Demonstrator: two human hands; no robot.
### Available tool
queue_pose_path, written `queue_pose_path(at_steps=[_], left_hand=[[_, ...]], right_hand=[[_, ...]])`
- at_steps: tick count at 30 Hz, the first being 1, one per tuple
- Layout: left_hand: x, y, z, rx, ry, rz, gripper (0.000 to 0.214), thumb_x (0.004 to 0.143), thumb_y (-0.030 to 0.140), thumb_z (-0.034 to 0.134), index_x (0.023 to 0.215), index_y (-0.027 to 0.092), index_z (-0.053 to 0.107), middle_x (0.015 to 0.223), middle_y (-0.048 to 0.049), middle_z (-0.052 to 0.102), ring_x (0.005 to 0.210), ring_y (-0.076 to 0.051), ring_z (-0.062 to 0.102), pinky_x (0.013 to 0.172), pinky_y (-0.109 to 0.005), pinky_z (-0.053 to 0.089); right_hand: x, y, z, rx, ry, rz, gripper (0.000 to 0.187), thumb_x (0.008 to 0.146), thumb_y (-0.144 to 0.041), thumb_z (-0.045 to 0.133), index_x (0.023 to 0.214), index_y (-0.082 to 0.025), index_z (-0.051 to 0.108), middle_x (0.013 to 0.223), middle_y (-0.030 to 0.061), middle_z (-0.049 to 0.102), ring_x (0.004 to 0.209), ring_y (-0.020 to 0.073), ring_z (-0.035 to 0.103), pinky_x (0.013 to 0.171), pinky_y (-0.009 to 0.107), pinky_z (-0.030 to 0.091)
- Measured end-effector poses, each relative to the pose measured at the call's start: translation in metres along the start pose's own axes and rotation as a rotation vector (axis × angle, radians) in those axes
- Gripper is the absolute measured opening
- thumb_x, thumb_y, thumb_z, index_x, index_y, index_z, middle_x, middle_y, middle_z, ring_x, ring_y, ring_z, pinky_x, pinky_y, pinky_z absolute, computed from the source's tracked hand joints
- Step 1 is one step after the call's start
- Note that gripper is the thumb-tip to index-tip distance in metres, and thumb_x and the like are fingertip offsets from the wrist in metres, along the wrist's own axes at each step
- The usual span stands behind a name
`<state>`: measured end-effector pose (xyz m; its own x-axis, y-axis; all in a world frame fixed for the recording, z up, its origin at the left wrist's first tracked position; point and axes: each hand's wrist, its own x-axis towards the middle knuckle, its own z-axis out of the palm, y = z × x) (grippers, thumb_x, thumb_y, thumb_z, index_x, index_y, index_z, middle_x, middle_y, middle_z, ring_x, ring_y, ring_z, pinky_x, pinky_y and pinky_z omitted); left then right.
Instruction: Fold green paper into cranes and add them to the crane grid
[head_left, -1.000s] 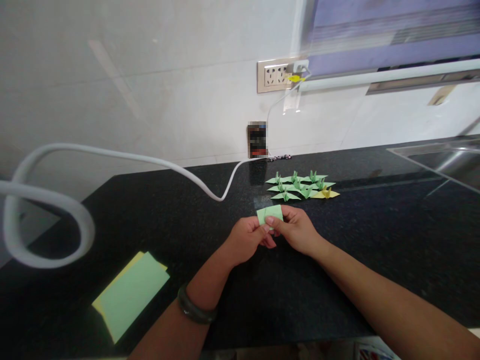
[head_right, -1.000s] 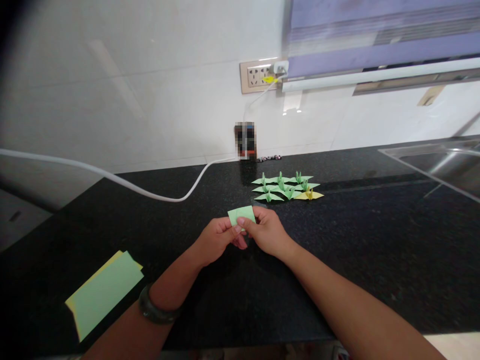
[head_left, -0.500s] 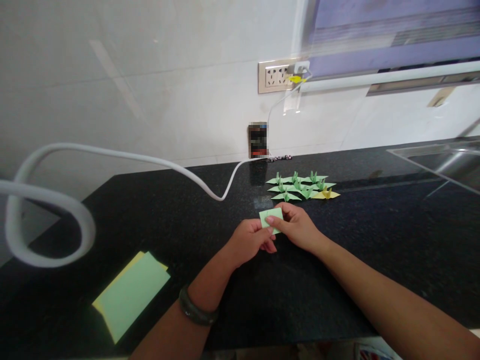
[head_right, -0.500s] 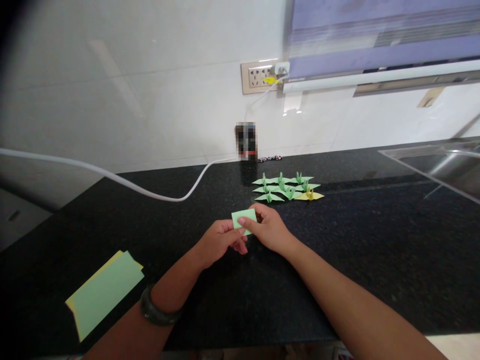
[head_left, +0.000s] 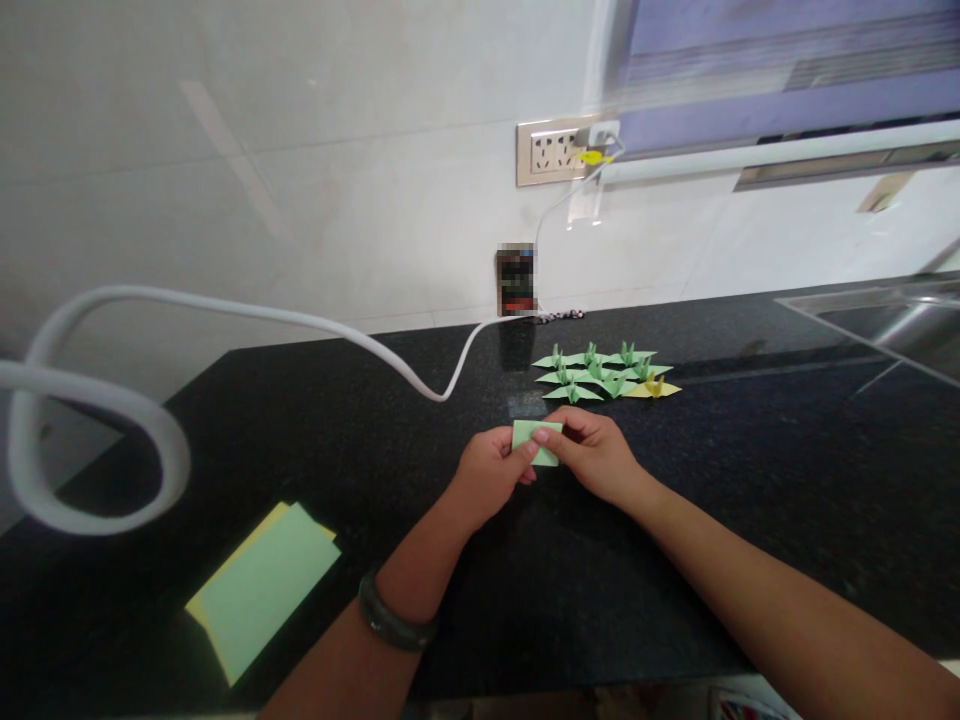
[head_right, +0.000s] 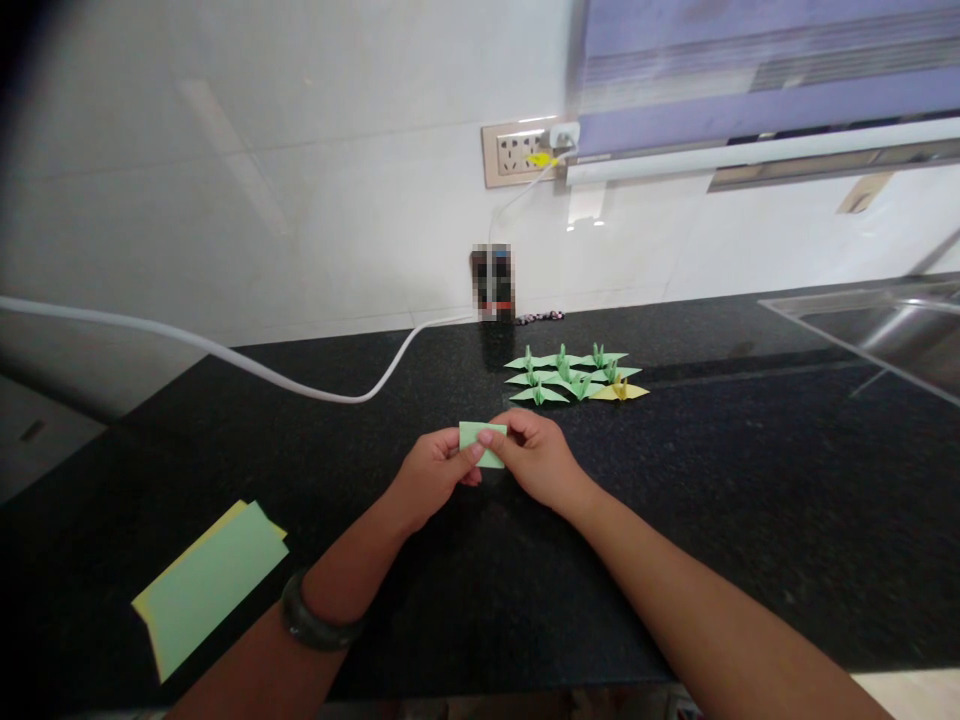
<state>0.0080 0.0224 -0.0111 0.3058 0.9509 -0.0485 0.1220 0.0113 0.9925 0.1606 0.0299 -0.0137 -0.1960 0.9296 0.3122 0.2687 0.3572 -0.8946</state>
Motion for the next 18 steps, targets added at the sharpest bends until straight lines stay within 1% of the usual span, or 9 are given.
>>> queue_pose_path(at_steps=[2, 3, 5, 7, 9, 11, 13, 15, 18], left_hand=[[0.002, 0.001, -0.001, -0.103, 0.055, -0.109, 0.034, 0.070, 0.046, 0.049, 0.075, 0.013, 0.055, 0.053, -0.0007, 0.056, 0.046, -0.009, 0.051, 0.049, -0.020, 0.040], [0.003, 0.001, -0.002, -0.161, 0.063, -0.169, 0.038, 0.070, 0.050, 0.046, 0.077, 0.013, 0.055, 0.054, -0.0017, 0.057, 0.046, -0.010, 0.052, 0.049, -0.021, 0.040], [0.005, 0.002, -0.004, -0.295, 0.027, -0.267, 0.048, 0.071, 0.057, 0.039, 0.081, 0.012, 0.055, 0.056, -0.0041, 0.060, 0.048, -0.012, 0.055, 0.050, -0.023, 0.042], [0.006, 0.003, -0.008, -0.417, -0.027, -0.309, 0.054, 0.070, 0.060, 0.035, 0.081, 0.011, 0.056, 0.060, -0.0060, 0.061, 0.052, -0.013, 0.058, 0.052, -0.024, 0.043], [0.007, 0.002, -0.010, -0.482, -0.045, -0.320, 0.053, 0.070, 0.059, 0.038, 0.079, 0.011, 0.057, 0.063, -0.0071, 0.062, 0.056, -0.014, 0.059, 0.054, -0.025, 0.044], [0.007, 0.001, -0.011, -0.498, -0.027, -0.313, 0.044, 0.070, 0.052, 0.046, 0.081, 0.011, 0.057, 0.066, -0.0071, 0.063, 0.058, -0.014, 0.060, 0.055, -0.024, 0.044], [0.006, -0.002, -0.011, -0.492, -0.002, -0.294, 0.032, 0.069, 0.042, 0.055, 0.081, 0.012, 0.056, 0.068, -0.0057, 0.062, 0.058, -0.012, 0.059, 0.055, -0.023, 0.044], [0.006, -0.003, -0.010, -0.481, 0.020, -0.270, 0.023, 0.067, 0.033, 0.059, 0.078, 0.013, 0.055, 0.068, -0.0039, 0.061, 0.056, -0.010, 0.057, 0.054, -0.022, 0.044], [0.005, -0.004, -0.010, -0.469, 0.049, -0.242, 0.019, 0.067, 0.028, 0.060, 0.077, 0.013, 0.055, 0.068, -0.0027, 0.059, 0.057, -0.009, 0.056, 0.055, -0.022, 0.044]], right_hand=[[0.001, 0.000, -0.001, -0.064, 0.086, -0.108, 0.015, 0.073, -0.031, 0.054, 0.074, -0.018, 0.062, 0.068, 0.0023, 0.056, 0.062, 0.0124, 0.051, 0.057, 0.025, 0.042], [0.001, -0.001, -0.002, -0.081, 0.105, -0.160, 0.013, 0.073, -0.029, 0.054, 0.076, -0.019, 0.063, 0.071, 0.0029, 0.057, 0.065, 0.0132, 0.052, 0.061, 0.026, 0.043], [0.001, -0.001, -0.003, -0.100, 0.090, -0.235, 0.013, 0.073, -0.025, 0.054, 0.081, -0.022, 0.064, 0.075, 0.0033, 0.058, 0.070, 0.0139, 0.053, 0.065, 0.028, 0.044], [0.001, -0.001, -0.002, -0.124, 0.028, -0.275, 0.015, 0.073, -0.021, 0.054, 0.084, -0.024, 0.064, 0.080, 0.0036, 0.058, 0.074, 0.0141, 0.054, 0.067, 0.029, 0.044], [0.001, -0.001, -0.002, -0.140, -0.032, -0.298, 0.018, 0.072, -0.017, 0.053, 0.085, -0.024, 0.063, 0.084, 0.0038, 0.057, 0.076, 0.0139, 0.054, 0.069, 0.029, 0.044], [0.000, -0.002, -0.001, -0.139, -0.066, -0.318, 0.020, 0.070, -0.012, 0.051, 0.084, -0.022, 0.062, 0.085, 0.0040, 0.057, 0.079, 0.0138, 0.054, 0.072, 0.029, 0.044], [-0.001, -0.003, -0.001, -0.130, -0.080, -0.335, 0.022, 0.070, -0.008, 0.049, 0.083, -0.021, 0.061, 0.086, 0.0040, 0.056, 0.082, 0.0137, 0.054, 0.075, 0.030, 0.044], [-0.001, -0.004, -0.001, -0.131, -0.091, -0.348, 0.024, 0.069, -0.005, 0.047, 0.083, -0.021, 0.060, 0.088, 0.0040, 0.056, 0.084, 0.0137, 0.053, 0.077, 0.031, 0.043], [-0.002, -0.005, 0.001, -0.170, -0.064, -0.351, 0.028, 0.067, -0.004, 0.049, 0.087, -0.022, 0.058, 0.094, 0.0048, 0.052, 0.089, 0.0153, 0.051, 0.079, 0.032, 0.042]])
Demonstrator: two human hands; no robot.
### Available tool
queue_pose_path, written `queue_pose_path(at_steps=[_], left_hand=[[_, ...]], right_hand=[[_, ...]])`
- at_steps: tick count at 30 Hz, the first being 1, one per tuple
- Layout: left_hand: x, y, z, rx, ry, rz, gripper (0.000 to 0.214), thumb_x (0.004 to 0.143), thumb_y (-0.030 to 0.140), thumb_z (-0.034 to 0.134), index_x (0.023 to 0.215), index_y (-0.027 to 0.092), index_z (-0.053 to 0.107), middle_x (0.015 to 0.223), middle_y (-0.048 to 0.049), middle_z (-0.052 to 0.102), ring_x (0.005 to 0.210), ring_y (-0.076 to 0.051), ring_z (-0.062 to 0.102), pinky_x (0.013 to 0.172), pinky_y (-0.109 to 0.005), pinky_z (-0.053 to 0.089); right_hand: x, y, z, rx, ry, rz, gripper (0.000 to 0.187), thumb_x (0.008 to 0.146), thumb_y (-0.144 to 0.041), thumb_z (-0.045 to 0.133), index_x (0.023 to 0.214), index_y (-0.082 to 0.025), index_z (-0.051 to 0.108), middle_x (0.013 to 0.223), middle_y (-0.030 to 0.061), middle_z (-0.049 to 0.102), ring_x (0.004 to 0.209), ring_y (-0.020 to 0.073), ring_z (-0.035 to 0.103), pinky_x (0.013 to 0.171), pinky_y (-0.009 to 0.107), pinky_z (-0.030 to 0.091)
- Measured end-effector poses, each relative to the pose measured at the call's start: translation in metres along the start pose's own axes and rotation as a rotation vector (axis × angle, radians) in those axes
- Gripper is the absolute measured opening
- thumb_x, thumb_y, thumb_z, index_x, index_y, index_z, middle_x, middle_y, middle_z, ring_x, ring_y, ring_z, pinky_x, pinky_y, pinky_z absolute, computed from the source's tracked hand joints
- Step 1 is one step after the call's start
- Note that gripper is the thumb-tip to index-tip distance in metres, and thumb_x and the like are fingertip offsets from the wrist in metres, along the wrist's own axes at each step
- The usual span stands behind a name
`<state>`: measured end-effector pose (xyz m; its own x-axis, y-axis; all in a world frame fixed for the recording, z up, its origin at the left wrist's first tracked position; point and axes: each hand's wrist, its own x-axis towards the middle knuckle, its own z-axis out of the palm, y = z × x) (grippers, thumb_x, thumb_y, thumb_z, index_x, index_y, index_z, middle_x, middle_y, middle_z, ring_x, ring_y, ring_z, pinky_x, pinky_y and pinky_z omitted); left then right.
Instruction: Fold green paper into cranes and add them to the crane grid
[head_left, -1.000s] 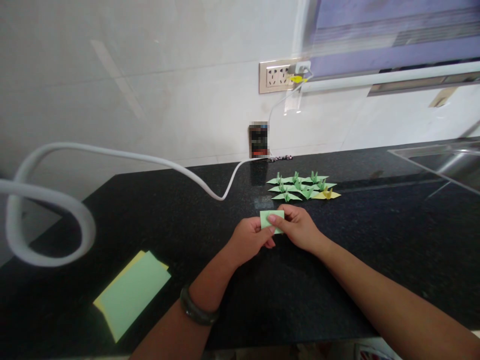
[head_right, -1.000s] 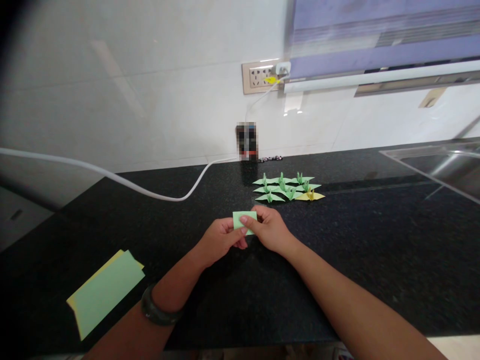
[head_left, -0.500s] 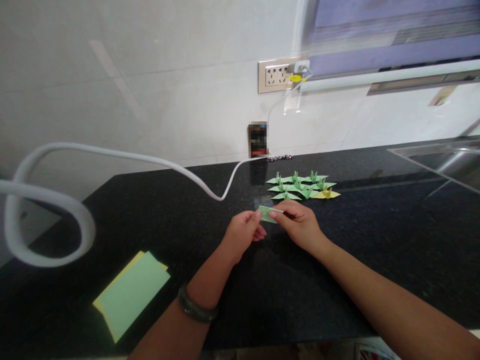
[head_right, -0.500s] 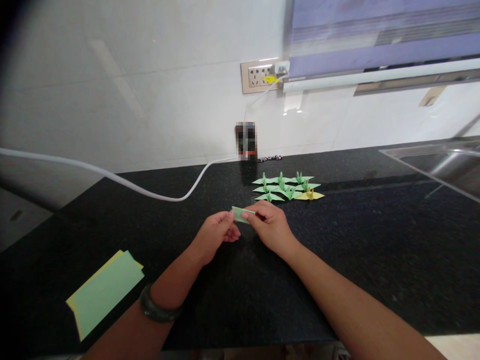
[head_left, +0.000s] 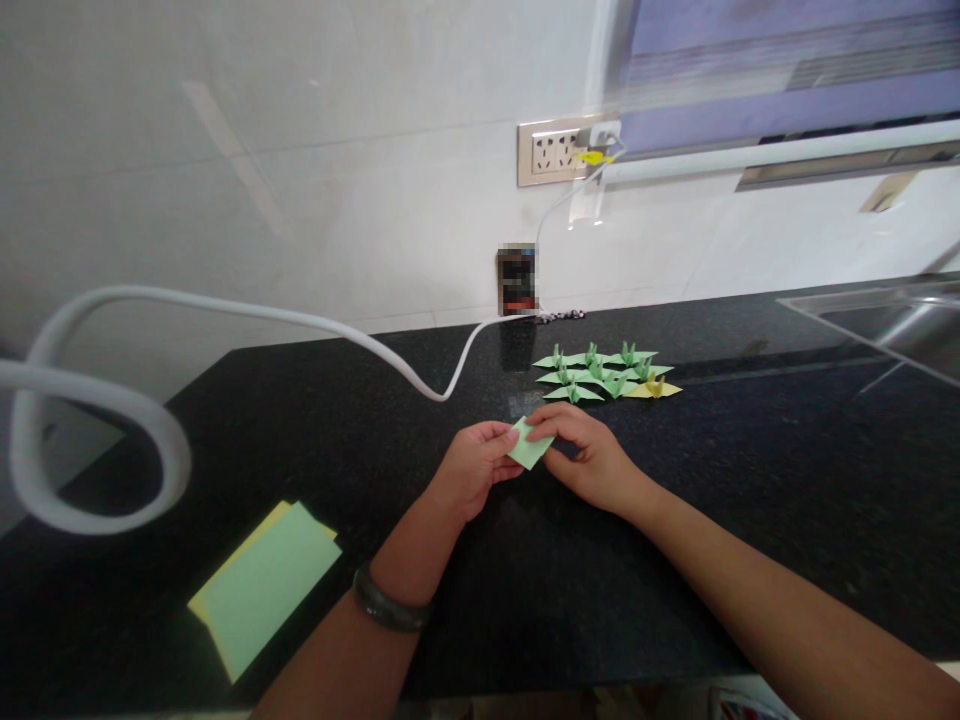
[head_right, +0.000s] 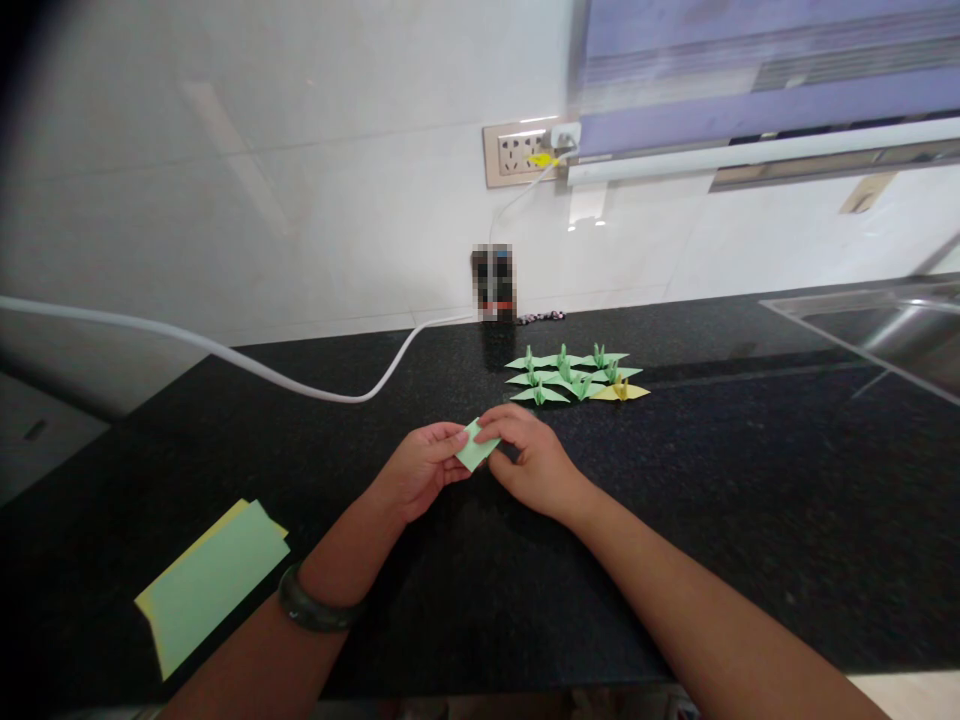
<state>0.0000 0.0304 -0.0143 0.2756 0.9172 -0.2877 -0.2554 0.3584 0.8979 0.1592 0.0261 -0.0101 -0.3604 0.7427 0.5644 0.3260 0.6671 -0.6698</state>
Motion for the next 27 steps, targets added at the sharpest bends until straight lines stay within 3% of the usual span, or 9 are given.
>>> queue_pose_path(at_steps=[6, 13, 18, 23, 27], left_hand=[[0.0008, 0.0007, 0.0008, -0.019, 0.044, 0.038, 0.019, 0.067, 0.026, 0.060, 0.078, 0.013, 0.054, 0.073, -0.0038, 0.060, 0.060, -0.010, 0.057, 0.057, -0.024, 0.044], [-0.0003, 0.0006, 0.0015, -0.032, -0.007, 0.033, 0.016, 0.068, 0.025, 0.059, 0.075, 0.012, 0.052, 0.069, -0.0035, 0.059, 0.061, -0.011, 0.057, 0.059, -0.025, 0.045], [-0.0026, 0.0011, 0.0037, -0.046, -0.064, 0.028, 0.016, 0.070, 0.026, 0.057, 0.075, 0.012, 0.050, 0.068, -0.0029, 0.058, 0.059, -0.011, 0.056, 0.057, -0.025, 0.045], [-0.0002, 0.0012, 0.0029, -0.053, 0.015, 0.068, 0.017, 0.069, 0.026, 0.058, 0.079, 0.013, 0.052, 0.068, -0.0024, 0.058, 0.057, -0.009, 0.056, 0.053, -0.022, 0.044], [0.0028, 0.0004, 0.0002, -0.061, 0.053, 0.090, 0.021, 0.070, 0.025, 0.057, 0.087, 0.014, 0.055, 0.074, -0.0036, 0.060, 0.060, -0.009, 0.056, 0.054, -0.020, 0.044]], right_hand=[[-0.0016, 0.0012, 0.0019, -0.091, 0.117, 0.087, 0.031, 0.066, -0.010, 0.054, 0.094, -0.024, 0.056, 0.101, 0.0069, 0.044, 0.095, 0.0193, 0.045, 0.072, 0.033, 0.046], [-0.0008, 0.0026, 0.0026, 0.009, 0.190, 0.152, 0.025, 0.068, -0.012, 0.053, 0.091, -0.023, 0.054, 0.095, 0.0051, 0.047, 0.088, 0.0163, 0.049, 0.066, 0.028, 0.048], [-0.0028, 0.0043, 0.0045, 0.031, 0.142, 0.164, 0.018, 0.072, -0.015, 0.050, 0.088, -0.021, 0.055, 0.084, 0.0035, 0.056, 0.075, 0.0141, 0.054, 0.065, 0.028, 0.046], [-0.0022, 0.0013, -0.0011, -0.121, 0.158, 0.080, 0.024, 0.072, -0.017, 0.050, 0.095, -0.021, 0.054, 0.077, 0.0029, 0.052, 0.071, 0.0139, 0.050, 0.063, 0.027, 0.043], [-0.0027, 0.0019, -0.0031, -0.153, 0.025, 0.044, 0.028, 0.073, -0.017, 0.050, 0.101, -0.019, 0.052, 0.066, -0.0002, 0.048, 0.059, 0.0112, 0.046, 0.057, 0.025, 0.040]])
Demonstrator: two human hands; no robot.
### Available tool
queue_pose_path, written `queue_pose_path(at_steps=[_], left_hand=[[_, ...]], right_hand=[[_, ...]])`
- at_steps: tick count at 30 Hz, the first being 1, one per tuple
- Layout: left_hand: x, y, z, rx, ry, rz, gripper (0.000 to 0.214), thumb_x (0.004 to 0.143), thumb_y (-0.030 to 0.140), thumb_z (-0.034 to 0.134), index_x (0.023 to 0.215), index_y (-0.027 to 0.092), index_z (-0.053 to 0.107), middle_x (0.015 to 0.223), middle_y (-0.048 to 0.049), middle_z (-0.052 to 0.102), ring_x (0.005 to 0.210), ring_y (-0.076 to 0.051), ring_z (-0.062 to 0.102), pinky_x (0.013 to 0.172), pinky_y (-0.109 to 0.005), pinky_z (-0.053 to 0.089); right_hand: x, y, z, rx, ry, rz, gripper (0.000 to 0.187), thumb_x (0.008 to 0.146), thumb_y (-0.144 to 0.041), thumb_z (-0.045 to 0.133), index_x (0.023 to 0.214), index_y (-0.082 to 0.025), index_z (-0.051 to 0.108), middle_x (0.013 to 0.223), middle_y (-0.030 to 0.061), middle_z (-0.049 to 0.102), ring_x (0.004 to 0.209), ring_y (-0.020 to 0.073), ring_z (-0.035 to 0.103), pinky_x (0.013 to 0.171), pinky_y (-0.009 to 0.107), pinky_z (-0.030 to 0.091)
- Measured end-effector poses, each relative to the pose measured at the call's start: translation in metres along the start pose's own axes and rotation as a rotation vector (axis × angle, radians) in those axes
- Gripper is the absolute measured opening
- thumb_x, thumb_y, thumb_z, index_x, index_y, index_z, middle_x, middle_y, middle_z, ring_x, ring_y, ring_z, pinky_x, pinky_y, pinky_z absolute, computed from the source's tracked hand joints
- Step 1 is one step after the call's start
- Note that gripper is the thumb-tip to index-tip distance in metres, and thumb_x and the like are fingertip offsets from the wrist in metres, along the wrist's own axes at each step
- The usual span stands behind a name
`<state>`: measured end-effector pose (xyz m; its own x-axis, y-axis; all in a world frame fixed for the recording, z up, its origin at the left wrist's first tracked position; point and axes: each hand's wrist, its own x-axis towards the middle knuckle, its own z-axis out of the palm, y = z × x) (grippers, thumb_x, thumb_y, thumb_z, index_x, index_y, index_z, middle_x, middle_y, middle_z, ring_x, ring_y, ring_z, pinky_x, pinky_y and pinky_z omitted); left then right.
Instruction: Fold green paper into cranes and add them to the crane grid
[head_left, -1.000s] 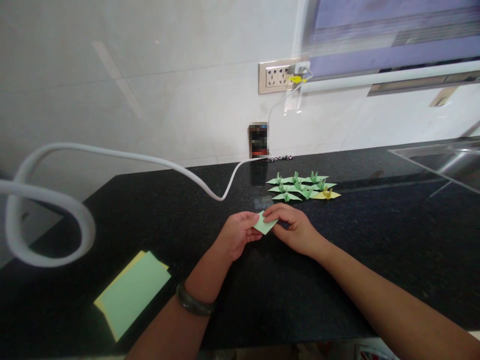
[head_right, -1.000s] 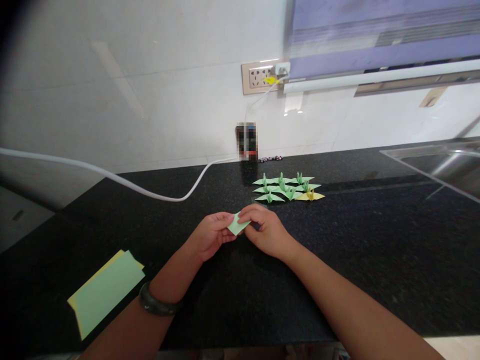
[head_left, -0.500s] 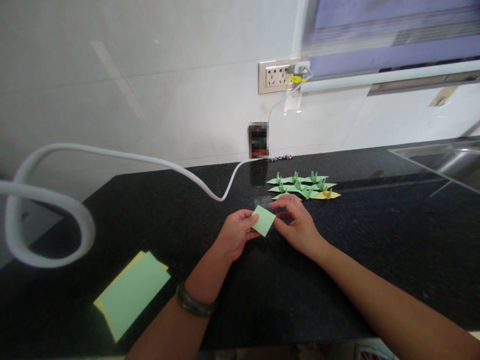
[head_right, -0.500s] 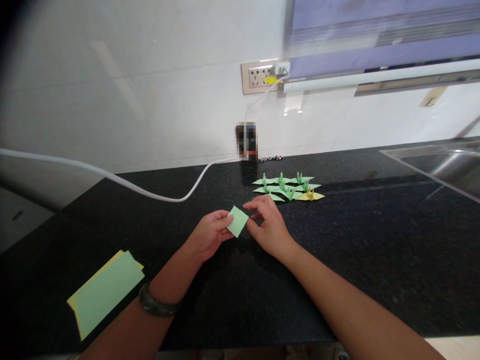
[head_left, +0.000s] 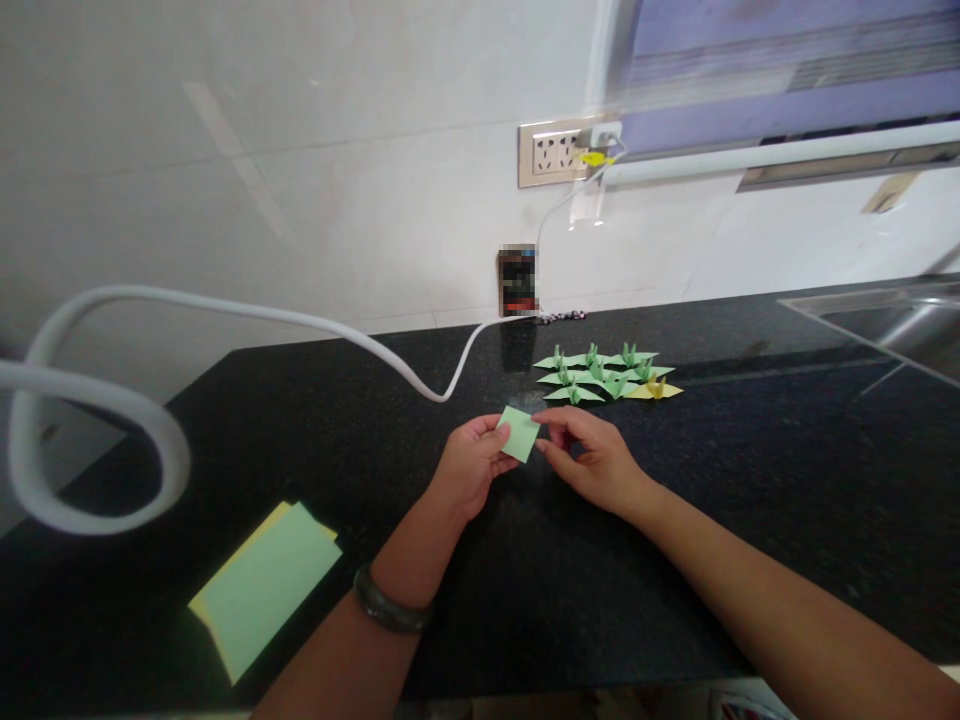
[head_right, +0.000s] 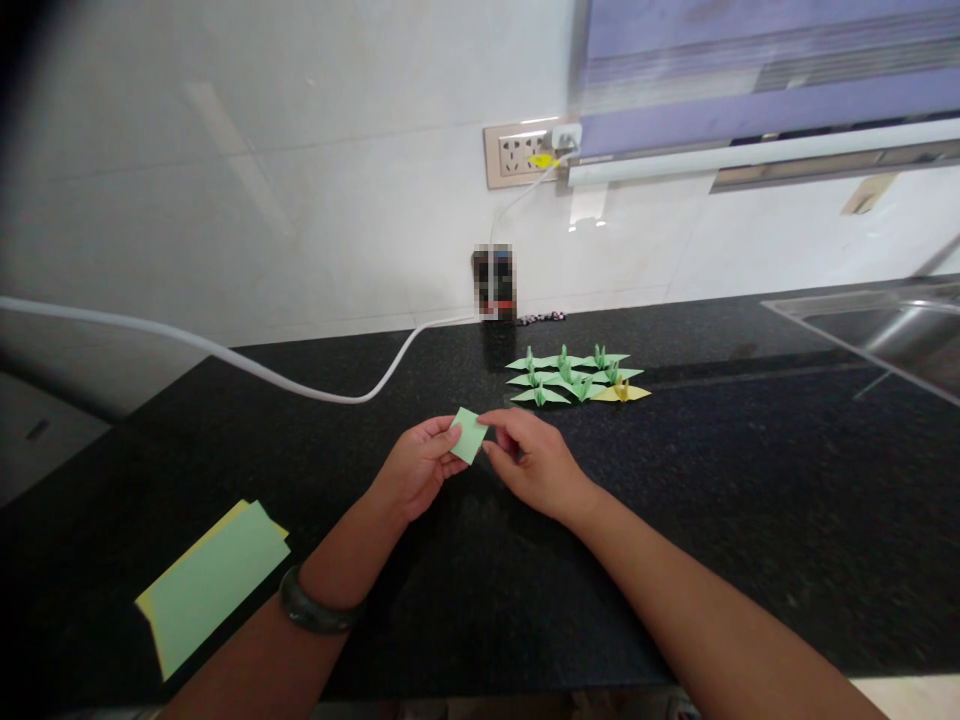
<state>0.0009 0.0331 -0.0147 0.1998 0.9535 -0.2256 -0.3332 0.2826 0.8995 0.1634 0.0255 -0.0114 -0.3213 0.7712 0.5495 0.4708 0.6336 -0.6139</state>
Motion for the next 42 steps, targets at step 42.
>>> queue_pose_path(at_steps=[42], left_hand=[[-0.0077, 0.0020, 0.0077, 0.195, -0.225, 0.017, 0.028, 0.072, 0.031, 0.054, 0.093, 0.012, 0.053, 0.086, -0.0099, 0.063, 0.079, -0.017, 0.060, 0.073, -0.031, 0.044]], right_hand=[[0.0030, 0.0067, 0.0019, -0.029, 0.051, 0.189, 0.017, 0.077, -0.031, 0.048, 0.072, -0.016, 0.056, 0.062, 0.0009, 0.055, 0.056, 0.0109, 0.048, 0.052, 0.022, 0.037]])
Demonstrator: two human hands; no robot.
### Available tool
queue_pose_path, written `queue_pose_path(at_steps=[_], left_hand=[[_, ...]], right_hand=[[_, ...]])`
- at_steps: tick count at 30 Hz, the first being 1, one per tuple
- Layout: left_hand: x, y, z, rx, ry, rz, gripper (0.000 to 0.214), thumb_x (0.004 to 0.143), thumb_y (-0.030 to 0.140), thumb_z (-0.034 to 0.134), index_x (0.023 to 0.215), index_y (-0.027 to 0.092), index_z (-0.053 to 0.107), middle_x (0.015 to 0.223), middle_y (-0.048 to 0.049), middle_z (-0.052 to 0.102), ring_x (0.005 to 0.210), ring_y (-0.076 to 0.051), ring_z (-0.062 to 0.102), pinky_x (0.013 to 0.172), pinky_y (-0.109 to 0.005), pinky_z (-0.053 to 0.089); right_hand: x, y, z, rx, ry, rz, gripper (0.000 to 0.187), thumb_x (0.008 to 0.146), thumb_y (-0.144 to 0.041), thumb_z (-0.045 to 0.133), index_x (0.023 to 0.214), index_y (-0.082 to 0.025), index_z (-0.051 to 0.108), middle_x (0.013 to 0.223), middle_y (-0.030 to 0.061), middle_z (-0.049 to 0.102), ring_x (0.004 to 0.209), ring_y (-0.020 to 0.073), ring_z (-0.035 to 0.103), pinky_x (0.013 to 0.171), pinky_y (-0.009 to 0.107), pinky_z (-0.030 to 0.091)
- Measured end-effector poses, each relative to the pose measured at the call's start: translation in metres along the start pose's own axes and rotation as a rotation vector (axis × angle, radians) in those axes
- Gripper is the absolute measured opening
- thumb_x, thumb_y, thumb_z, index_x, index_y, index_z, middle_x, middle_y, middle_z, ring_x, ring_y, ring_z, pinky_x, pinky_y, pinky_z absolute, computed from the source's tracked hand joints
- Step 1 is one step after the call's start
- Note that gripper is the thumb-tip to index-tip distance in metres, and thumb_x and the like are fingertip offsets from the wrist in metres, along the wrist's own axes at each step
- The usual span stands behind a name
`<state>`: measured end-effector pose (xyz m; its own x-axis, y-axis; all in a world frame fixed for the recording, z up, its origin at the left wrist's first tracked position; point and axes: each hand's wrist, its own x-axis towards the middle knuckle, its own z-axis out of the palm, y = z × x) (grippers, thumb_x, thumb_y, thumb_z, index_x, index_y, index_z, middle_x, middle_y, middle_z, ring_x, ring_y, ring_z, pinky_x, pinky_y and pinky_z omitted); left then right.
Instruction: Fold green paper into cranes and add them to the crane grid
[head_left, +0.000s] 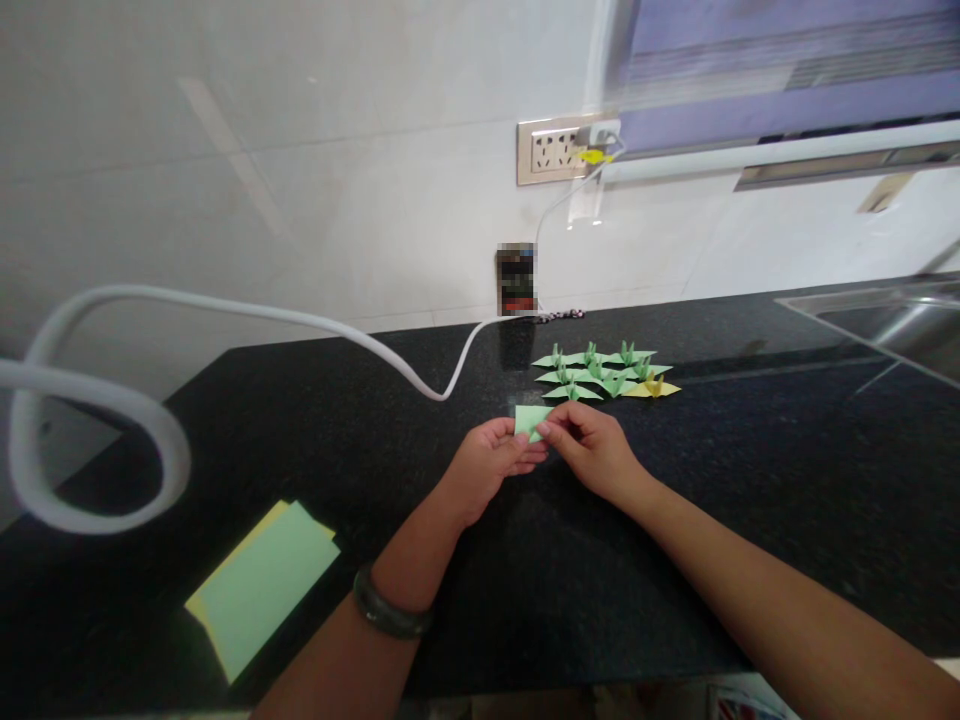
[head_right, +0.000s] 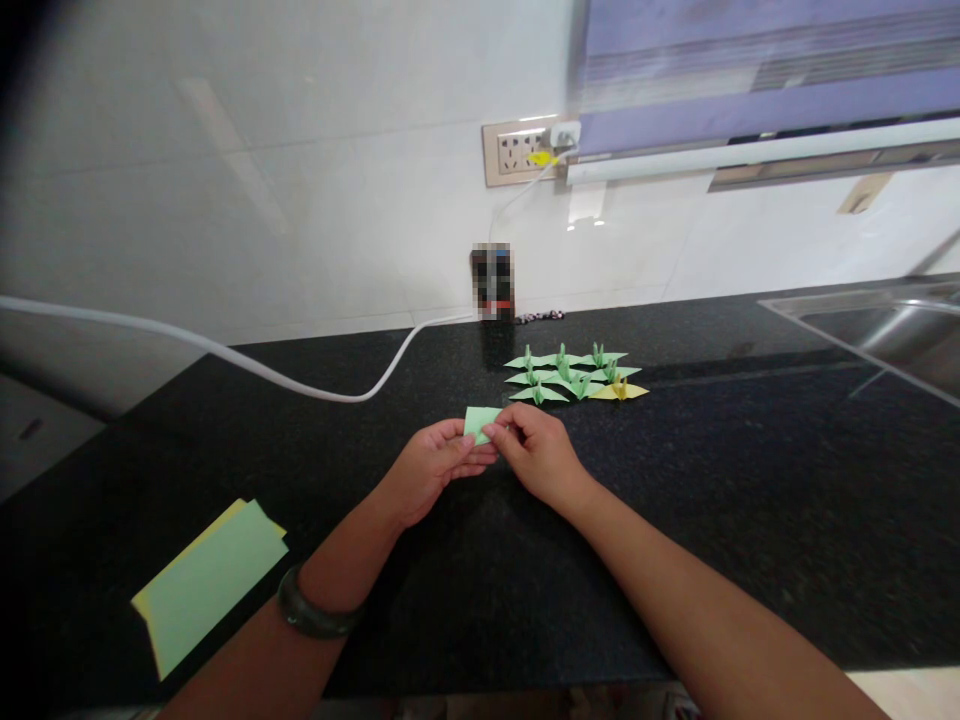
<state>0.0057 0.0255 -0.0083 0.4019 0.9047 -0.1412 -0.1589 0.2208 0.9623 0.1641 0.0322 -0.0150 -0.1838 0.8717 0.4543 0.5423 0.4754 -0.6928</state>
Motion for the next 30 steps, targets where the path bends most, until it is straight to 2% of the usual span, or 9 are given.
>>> queue_pose_path(at_steps=[6, 12, 22, 30], left_hand=[[-0.0004, 0.0007, 0.0019, 0.127, 0.078, 0.030, 0.030, 0.069, 0.032, 0.057, 0.090, 0.010, 0.054, 0.079, -0.0089, 0.064, 0.074, -0.015, 0.060, 0.068, -0.027, 0.045], [0.0000, -0.0009, 0.0012, 0.182, 0.098, 0.062, 0.027, 0.071, 0.032, 0.054, 0.088, 0.011, 0.056, 0.075, -0.0083, 0.064, 0.071, -0.015, 0.060, 0.066, -0.028, 0.045], [0.0006, -0.0032, 0.0013, 0.209, 0.079, 0.085, 0.029, 0.068, 0.036, 0.056, 0.084, 0.012, 0.058, 0.071, -0.0055, 0.063, 0.067, -0.013, 0.058, 0.061, -0.024, 0.044], [0.0007, -0.0036, 0.0014, 0.139, 0.049, 0.058, 0.032, 0.068, 0.026, 0.058, 0.096, 0.011, 0.055, 0.079, -0.0073, 0.063, 0.071, -0.014, 0.059, 0.064, -0.024, 0.045]], right_hand=[[-0.0006, -0.0010, 0.0020, 0.006, -0.026, 0.015, 0.017, 0.076, -0.030, 0.049, 0.070, -0.016, 0.057, 0.060, 0.0000, 0.055, 0.053, 0.0098, 0.046, 0.050, 0.021, 0.035], [-0.0014, 0.0003, 0.0027, 0.023, -0.052, 0.033, 0.018, 0.076, -0.031, 0.048, 0.070, -0.016, 0.056, 0.060, 0.0001, 0.055, 0.054, 0.0100, 0.047, 0.050, 0.021, 0.036], [-0.0018, -0.0014, 0.0032, 0.061, -0.132, 0.025, 0.013, 0.076, -0.025, 0.048, 0.070, -0.016, 0.056, 0.059, -0.0010, 0.055, 0.052, 0.0092, 0.046, 0.049, 0.020, 0.035], [-0.0009, -0.0006, 0.0025, 0.039, -0.086, 0.014, 0.017, 0.077, -0.028, 0.048, 0.067, -0.016, 0.054, 0.059, -0.0009, 0.053, 0.054, 0.0097, 0.046, 0.050, 0.021, 0.035]])
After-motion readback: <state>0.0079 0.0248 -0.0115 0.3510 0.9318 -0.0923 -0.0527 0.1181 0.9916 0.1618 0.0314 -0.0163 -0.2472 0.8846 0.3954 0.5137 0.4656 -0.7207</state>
